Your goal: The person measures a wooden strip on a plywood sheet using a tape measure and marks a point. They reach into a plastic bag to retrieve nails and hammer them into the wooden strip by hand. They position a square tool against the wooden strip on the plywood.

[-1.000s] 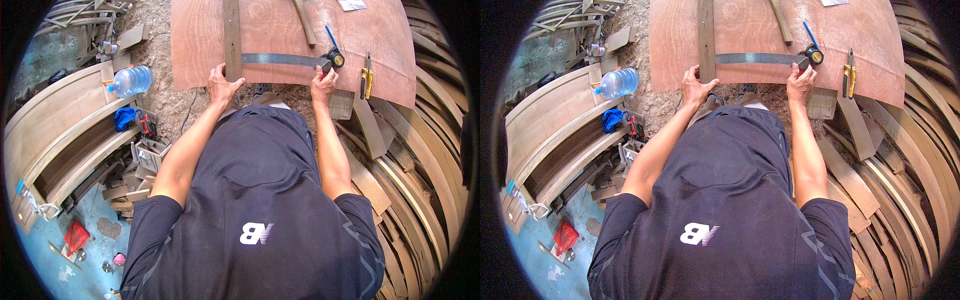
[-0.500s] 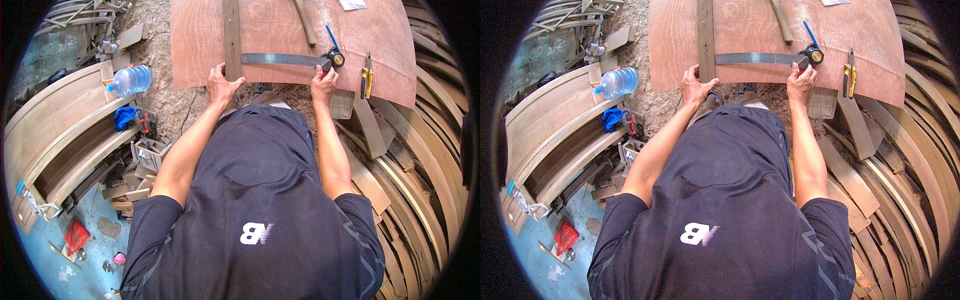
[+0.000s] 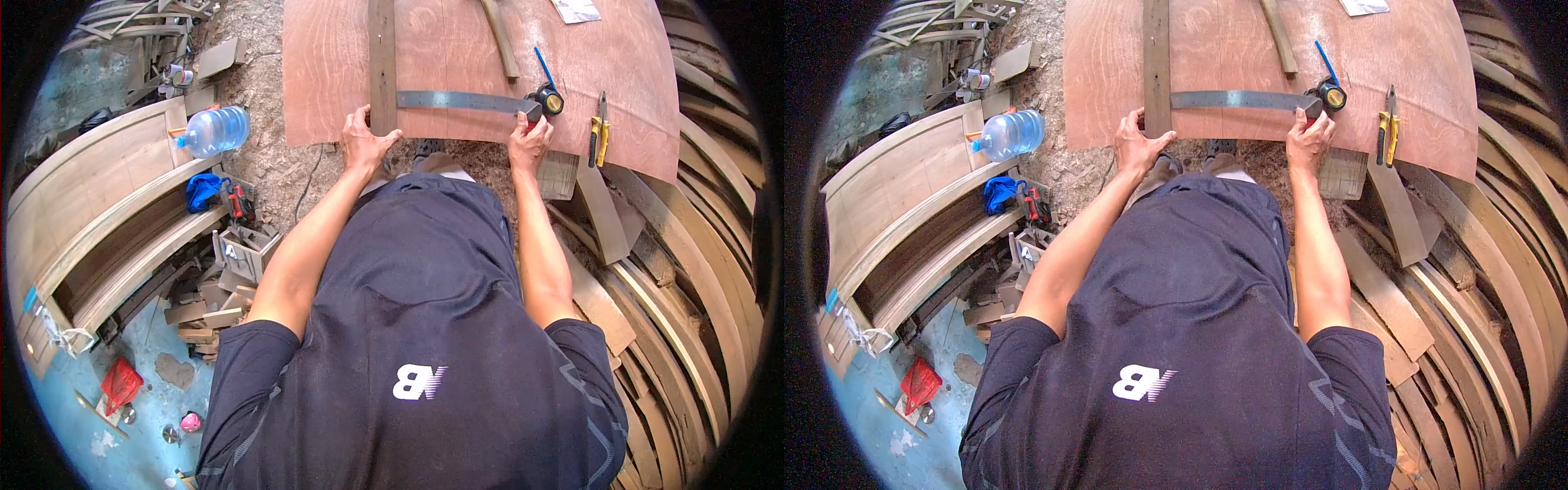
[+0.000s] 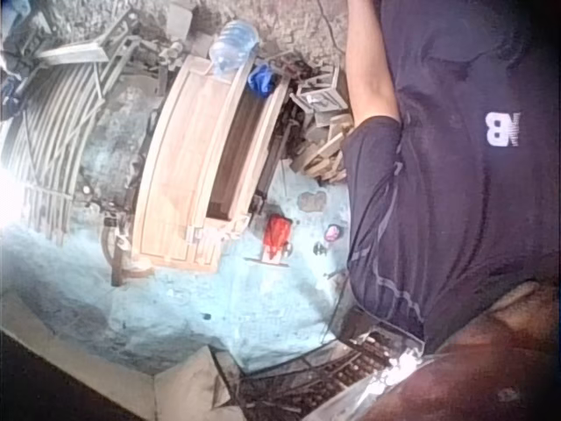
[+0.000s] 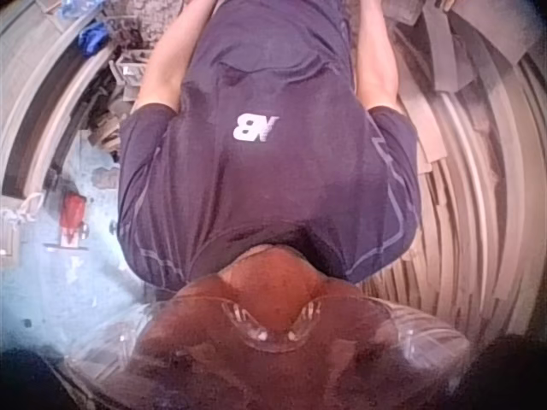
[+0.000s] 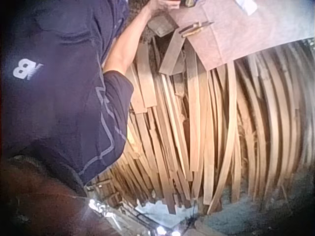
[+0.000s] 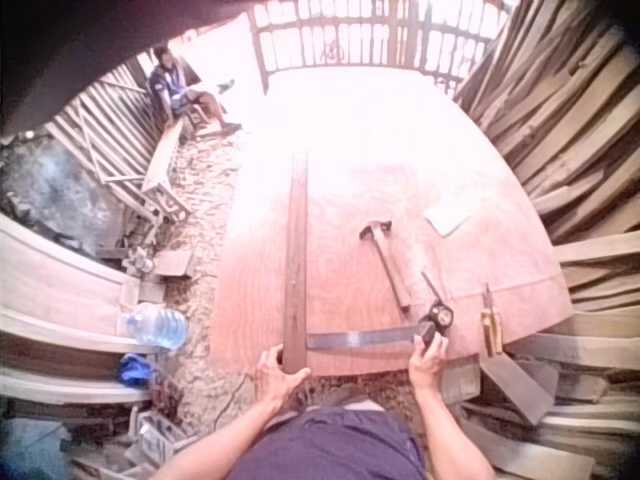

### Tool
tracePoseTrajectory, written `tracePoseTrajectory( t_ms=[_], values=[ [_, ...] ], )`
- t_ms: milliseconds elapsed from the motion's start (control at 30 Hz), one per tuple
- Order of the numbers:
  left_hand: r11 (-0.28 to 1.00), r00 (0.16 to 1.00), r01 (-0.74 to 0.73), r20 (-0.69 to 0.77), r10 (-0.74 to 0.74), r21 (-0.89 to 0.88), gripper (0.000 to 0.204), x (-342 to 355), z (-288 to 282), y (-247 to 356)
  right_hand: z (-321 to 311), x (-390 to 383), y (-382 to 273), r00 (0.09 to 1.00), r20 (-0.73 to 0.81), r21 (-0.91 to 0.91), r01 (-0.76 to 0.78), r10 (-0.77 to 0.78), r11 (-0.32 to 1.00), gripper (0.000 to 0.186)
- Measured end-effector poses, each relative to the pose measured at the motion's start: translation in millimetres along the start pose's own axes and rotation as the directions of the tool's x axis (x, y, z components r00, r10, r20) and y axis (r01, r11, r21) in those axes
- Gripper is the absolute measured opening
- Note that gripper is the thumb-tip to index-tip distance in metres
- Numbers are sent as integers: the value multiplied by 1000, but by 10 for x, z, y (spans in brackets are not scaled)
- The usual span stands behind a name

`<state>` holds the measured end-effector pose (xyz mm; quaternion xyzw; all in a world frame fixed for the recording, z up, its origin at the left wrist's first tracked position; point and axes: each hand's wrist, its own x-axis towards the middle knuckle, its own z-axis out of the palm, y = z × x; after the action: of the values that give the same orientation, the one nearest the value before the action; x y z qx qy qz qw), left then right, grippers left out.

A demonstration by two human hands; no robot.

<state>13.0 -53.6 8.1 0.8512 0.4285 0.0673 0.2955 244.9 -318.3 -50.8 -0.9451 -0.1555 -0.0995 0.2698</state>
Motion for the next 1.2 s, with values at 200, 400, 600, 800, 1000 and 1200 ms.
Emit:
tracePoseTrajectory(
  t_ms=[200, 400, 600, 800, 1000, 1200],
  values=[
    [1000, 1000, 9, -7, -10, -17, 78, -4, 29, -46, -33, 8, -63, 999, 20, 4, -27, 27, 1000, 59],
    [1000, 1000, 12, 10, -11, -20, 80, 7, -3, -5, -64, -6, -61, 999, 25, -72, -18, 20, 997, 60],
    [1000, 1000, 23, 17, -22, -18, 79, 3, -12, 27, -32, -29, -64, 999, -47, -60, -4, 1, 998, 62],
    [995, 997, 64, 39, -61, -75, 76, -11, 0, 15, -49, -29, -101, 999, 25, -61, -46, 48, 997, 63],
    [996, 996, 71, 64, -68, -53, 79, -1, -14, 29, 4, -39, -57, 999, 5, -95, -36, 37, 995, 66],
    [1000, 1000, 11, 17, -11, -10, 77, -12, -13, 31, 25, -44, -39, 998, 24, -101, -59, 62, 993, 68]
  ],
)
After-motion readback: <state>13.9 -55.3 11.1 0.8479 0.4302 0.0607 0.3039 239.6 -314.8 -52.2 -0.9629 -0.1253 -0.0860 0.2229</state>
